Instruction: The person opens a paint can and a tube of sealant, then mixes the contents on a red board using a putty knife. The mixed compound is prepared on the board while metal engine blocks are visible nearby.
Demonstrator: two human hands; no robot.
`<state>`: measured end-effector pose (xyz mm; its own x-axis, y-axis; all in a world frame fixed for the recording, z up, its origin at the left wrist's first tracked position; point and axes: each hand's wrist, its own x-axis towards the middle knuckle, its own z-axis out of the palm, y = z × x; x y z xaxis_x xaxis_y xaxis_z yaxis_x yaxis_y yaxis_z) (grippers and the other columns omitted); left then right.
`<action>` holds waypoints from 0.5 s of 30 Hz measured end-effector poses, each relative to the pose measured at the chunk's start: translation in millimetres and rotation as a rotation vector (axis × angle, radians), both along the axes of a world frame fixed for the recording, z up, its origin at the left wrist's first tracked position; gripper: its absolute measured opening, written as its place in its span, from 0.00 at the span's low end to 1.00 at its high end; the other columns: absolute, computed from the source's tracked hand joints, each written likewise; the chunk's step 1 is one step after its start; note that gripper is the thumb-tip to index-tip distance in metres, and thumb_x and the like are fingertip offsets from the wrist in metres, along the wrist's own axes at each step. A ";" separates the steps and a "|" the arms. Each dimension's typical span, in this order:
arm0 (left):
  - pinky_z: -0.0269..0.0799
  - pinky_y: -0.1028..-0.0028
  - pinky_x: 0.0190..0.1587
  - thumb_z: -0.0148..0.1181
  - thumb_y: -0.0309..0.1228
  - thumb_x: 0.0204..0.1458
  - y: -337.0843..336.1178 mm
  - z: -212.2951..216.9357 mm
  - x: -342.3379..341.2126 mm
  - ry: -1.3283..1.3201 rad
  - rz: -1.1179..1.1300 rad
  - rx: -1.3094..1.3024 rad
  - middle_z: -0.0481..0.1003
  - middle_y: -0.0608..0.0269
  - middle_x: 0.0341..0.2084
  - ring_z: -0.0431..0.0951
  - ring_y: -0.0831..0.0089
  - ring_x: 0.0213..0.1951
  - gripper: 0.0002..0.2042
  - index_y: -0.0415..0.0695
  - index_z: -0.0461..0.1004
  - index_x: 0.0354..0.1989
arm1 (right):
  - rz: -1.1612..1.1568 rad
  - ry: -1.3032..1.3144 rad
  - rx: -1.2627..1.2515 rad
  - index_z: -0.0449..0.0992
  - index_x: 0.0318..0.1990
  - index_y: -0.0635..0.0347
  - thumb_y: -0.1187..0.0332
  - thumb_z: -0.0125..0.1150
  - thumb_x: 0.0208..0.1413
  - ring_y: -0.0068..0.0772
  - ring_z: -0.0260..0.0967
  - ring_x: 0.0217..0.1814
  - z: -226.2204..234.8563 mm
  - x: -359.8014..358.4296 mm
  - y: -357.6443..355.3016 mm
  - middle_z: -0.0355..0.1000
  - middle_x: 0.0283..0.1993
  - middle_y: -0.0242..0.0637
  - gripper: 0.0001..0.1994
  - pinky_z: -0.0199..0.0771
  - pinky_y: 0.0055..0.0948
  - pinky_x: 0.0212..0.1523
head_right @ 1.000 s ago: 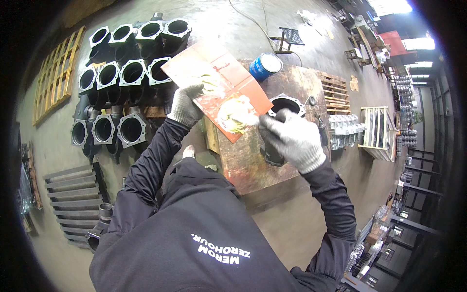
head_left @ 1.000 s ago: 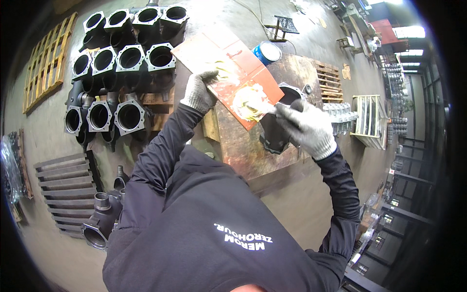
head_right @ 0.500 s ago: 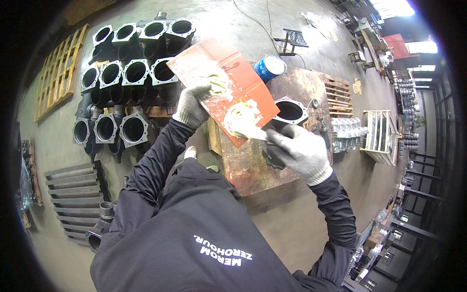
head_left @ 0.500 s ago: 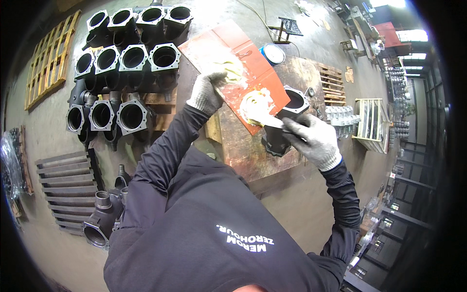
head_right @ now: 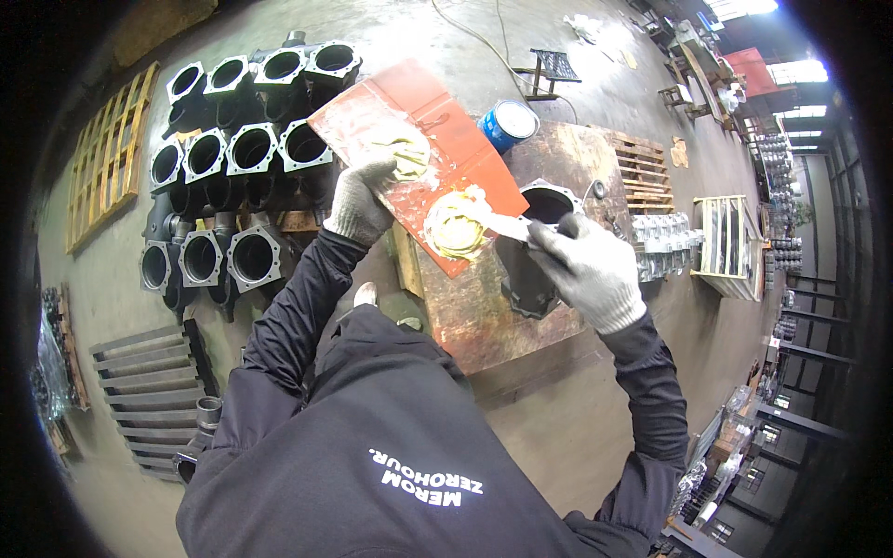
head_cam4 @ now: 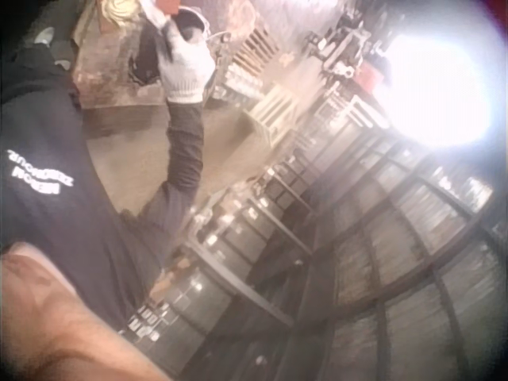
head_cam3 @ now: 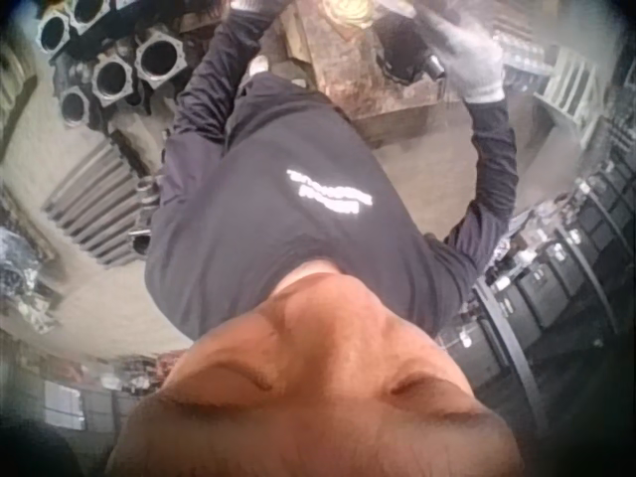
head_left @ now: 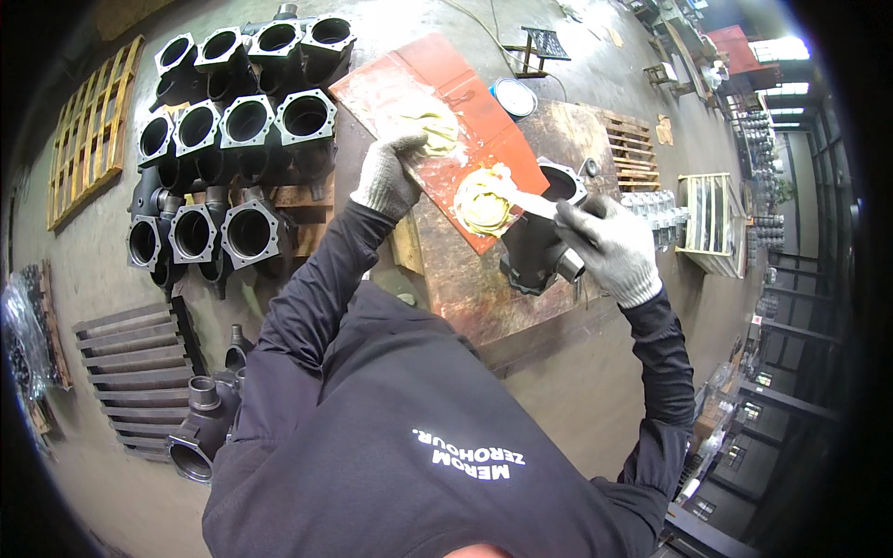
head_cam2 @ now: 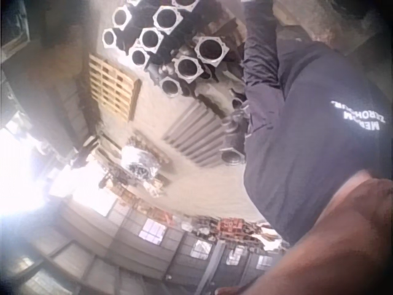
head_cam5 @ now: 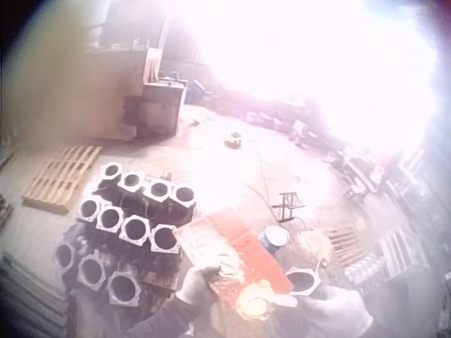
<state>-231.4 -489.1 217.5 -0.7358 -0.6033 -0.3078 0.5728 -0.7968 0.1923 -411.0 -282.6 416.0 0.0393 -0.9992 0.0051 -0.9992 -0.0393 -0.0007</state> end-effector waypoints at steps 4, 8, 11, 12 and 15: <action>0.79 0.57 0.59 0.55 0.20 0.58 -2.8 -4.1 -0.1 -0.077 -0.022 0.054 0.80 0.49 0.49 0.83 0.57 0.49 0.16 0.33 0.71 0.55 | 0.104 -0.015 0.035 0.84 0.53 0.45 0.60 0.72 0.57 0.36 0.77 0.34 3.8 -4.0 7.2 0.76 0.37 0.33 0.16 0.78 0.35 0.32; 0.79 0.55 0.59 0.52 0.23 0.60 -6.7 -7.8 -1.5 0.031 -0.059 0.026 0.80 0.47 0.49 0.83 0.54 0.49 0.16 0.33 0.70 0.56 | 0.035 0.014 0.014 0.83 0.52 0.45 0.61 0.70 0.57 0.38 0.77 0.35 9.5 -10.6 6.1 0.75 0.35 0.35 0.15 0.77 0.34 0.33; 0.80 0.56 0.59 0.51 0.23 0.60 -7.7 -9.1 -0.7 0.014 -0.060 0.007 0.81 0.46 0.48 0.84 0.54 0.48 0.16 0.32 0.71 0.56 | 0.150 -0.112 -0.037 0.84 0.52 0.46 0.60 0.71 0.57 0.37 0.79 0.37 11.8 -11.7 5.9 0.77 0.37 0.34 0.15 0.79 0.34 0.34; 0.80 0.56 0.59 0.51 0.23 0.60 -8.5 -9.0 -0.7 0.028 -0.074 -0.018 0.81 0.46 0.48 0.84 0.54 0.48 0.17 0.31 0.72 0.56 | 0.189 -0.057 -0.024 0.85 0.51 0.45 0.59 0.70 0.57 0.37 0.79 0.37 10.9 -11.4 5.7 0.78 0.38 0.33 0.14 0.79 0.33 0.34; 0.80 0.57 0.59 0.51 0.23 0.59 -10.4 -7.8 -1.0 0.049 -0.118 -0.061 0.82 0.45 0.47 0.85 0.54 0.47 0.17 0.31 0.73 0.55 | 0.124 -0.089 0.081 0.84 0.50 0.47 0.59 0.70 0.57 0.38 0.78 0.37 6.0 -9.5 4.0 0.76 0.39 0.33 0.14 0.78 0.34 0.34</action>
